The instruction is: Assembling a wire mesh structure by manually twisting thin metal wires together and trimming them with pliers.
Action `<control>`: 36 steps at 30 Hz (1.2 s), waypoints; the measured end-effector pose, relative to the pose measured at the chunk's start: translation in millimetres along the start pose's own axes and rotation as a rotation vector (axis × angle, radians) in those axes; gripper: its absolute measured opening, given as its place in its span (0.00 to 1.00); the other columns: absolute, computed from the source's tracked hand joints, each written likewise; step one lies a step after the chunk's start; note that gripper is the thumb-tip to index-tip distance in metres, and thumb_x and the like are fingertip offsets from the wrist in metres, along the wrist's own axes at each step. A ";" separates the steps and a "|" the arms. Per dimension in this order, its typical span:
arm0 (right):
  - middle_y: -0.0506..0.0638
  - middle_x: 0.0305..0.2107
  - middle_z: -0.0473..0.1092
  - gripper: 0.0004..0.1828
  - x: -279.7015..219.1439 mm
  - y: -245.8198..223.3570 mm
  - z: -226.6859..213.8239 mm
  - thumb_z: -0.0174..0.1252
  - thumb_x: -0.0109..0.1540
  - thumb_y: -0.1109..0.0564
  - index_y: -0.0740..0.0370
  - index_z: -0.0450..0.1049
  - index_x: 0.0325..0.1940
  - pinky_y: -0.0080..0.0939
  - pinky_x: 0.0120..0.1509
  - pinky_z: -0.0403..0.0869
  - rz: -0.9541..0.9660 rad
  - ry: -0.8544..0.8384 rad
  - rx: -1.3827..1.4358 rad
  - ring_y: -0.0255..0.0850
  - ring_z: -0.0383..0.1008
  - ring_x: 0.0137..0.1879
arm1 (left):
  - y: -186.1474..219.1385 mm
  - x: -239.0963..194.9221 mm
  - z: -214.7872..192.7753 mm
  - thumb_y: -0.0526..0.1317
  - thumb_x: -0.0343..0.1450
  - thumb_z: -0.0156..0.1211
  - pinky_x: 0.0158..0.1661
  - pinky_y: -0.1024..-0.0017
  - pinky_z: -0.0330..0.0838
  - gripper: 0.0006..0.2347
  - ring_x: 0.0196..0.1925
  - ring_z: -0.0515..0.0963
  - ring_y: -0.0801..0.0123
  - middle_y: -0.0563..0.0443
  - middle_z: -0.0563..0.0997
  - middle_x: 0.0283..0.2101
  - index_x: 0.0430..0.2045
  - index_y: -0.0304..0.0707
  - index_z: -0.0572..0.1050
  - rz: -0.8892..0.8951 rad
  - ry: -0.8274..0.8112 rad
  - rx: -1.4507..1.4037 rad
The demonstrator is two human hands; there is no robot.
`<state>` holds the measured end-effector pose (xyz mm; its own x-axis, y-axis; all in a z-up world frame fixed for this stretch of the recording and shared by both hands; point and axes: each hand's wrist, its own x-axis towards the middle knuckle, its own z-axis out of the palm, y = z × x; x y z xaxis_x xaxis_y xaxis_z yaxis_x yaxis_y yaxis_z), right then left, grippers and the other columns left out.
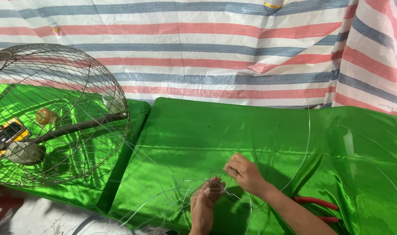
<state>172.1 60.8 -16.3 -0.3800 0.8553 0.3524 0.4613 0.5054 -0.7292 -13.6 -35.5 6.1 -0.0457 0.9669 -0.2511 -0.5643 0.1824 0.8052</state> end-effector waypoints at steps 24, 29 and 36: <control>0.42 0.19 0.65 0.14 -6.9 13.4 4.1 0.55 0.67 0.48 0.50 0.67 0.28 0.35 0.26 0.66 0.310 0.001 0.016 0.33 0.63 0.24 | 1.4 -13.5 0.3 0.30 0.71 0.54 0.36 0.60 0.83 0.10 0.38 0.86 0.47 0.29 0.85 0.38 0.43 0.24 0.77 0.171 0.121 -0.095; 0.42 0.18 0.64 0.15 -10.2 20.1 15.2 0.56 0.66 0.49 0.51 0.68 0.26 0.34 0.26 0.67 0.245 -0.026 -0.019 0.33 0.63 0.23 | 2.4 -12.8 -10.9 0.37 0.71 0.58 0.38 0.57 0.85 0.11 0.39 0.87 0.52 0.35 0.87 0.38 0.42 0.30 0.81 0.298 0.028 0.047; 0.51 0.41 0.82 0.18 -5.9 -3.1 4.9 0.56 0.65 0.48 0.55 0.77 0.57 0.32 0.24 0.74 0.276 -0.193 -0.026 0.29 0.62 0.15 | 3.8 -10.0 -16.2 0.38 0.74 0.53 0.35 0.59 0.88 0.12 0.34 0.89 0.53 0.35 0.88 0.35 0.42 0.31 0.82 0.310 0.059 0.140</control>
<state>169.0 53.6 -19.1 -0.3814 0.9241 0.0243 0.5874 0.2626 -0.7655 -28.7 -47.3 3.0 -0.2468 0.9690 -0.0101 -0.3979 -0.0918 0.9128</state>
